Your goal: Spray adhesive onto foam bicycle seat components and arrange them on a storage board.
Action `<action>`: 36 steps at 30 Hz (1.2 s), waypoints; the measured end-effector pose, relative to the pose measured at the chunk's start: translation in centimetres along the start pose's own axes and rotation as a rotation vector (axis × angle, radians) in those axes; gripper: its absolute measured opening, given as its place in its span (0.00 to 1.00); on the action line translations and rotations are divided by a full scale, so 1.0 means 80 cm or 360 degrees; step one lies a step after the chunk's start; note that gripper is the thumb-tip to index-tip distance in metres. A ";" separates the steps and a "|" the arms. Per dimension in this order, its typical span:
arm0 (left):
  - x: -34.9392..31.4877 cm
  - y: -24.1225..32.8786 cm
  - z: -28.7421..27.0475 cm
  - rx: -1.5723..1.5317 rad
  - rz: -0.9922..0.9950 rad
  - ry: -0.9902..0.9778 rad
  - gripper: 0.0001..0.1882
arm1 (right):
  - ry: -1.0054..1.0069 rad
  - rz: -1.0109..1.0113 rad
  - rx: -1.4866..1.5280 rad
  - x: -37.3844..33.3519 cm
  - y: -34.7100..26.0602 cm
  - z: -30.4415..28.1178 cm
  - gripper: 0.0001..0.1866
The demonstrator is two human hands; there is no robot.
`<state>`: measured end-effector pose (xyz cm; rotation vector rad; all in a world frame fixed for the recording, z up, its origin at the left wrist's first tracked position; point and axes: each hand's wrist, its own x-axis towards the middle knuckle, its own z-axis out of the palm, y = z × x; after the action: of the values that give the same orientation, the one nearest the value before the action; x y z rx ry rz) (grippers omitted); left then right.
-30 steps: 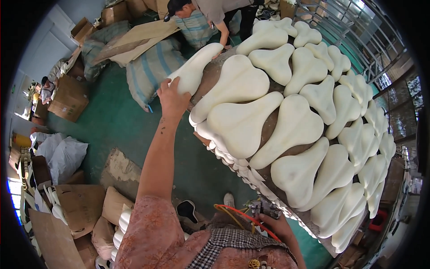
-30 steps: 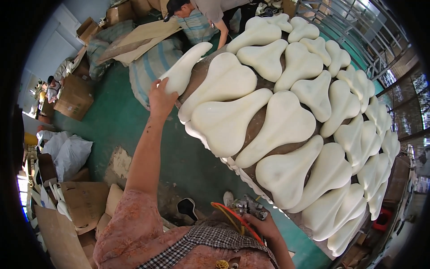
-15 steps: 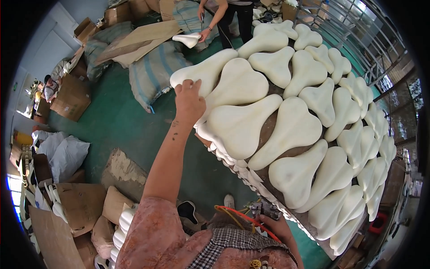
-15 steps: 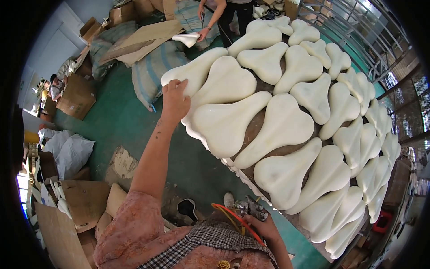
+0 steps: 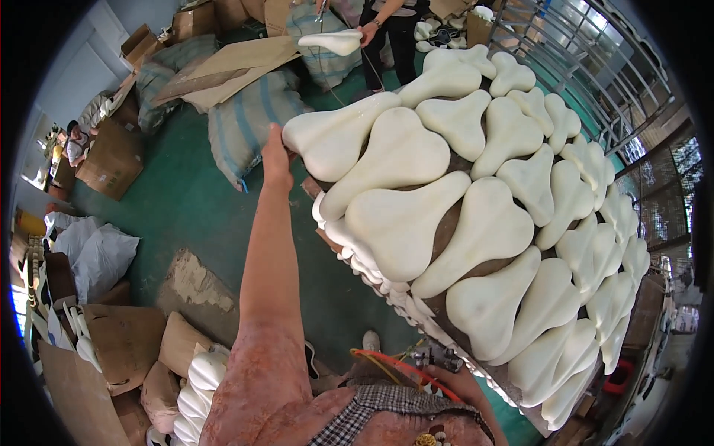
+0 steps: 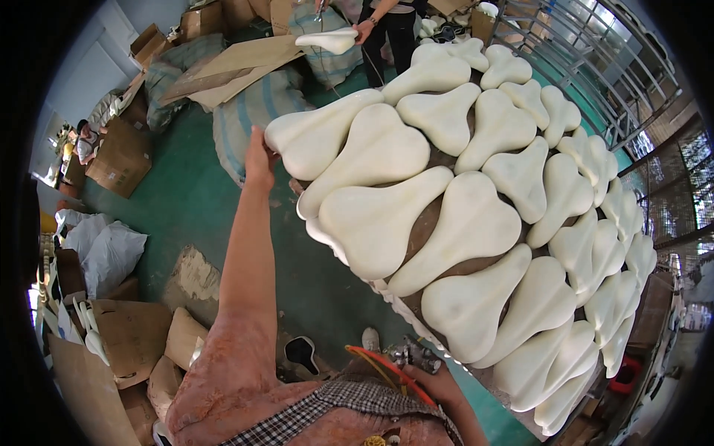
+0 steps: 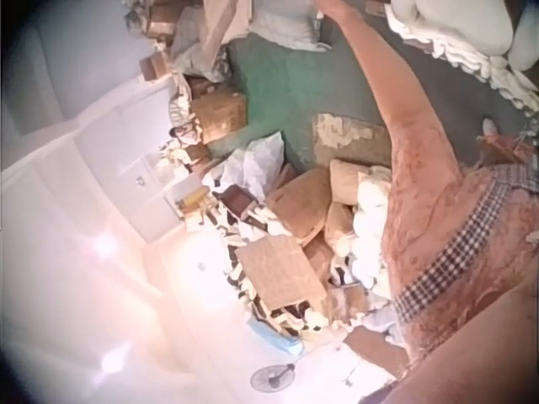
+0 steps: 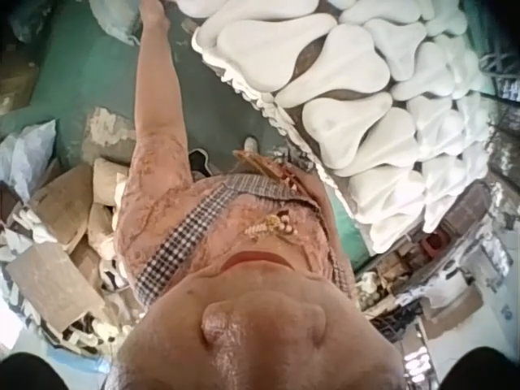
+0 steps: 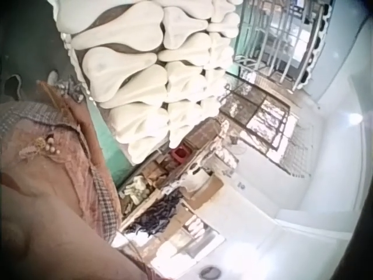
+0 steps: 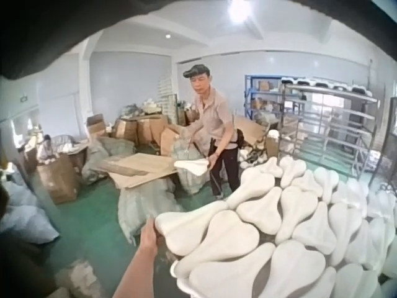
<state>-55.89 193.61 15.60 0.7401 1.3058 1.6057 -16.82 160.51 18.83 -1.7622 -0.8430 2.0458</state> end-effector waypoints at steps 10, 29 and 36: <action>-0.002 -0.018 0.003 -0.0879 -0.0350 -0.0091 0.40 | -0.0116 -0.0021 -0.0148 0.004 -0.014 -0.002 0.14; 0.110 0.117 0.161 -0.0268 -0.0341 0.0233 0.43 | 0.0181 -0.0065 0.0257 -0.049 0.049 -0.037 0.17; 0.105 0.121 0.140 -0.0481 -0.0296 0.0406 0.37 | 0.0204 -0.0025 0.0243 -0.051 0.053 -0.035 0.20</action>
<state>-52.22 205.65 27.02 0.2283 1.2291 1.7325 -12.70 155.45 19.22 -1.7744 -0.6437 1.9093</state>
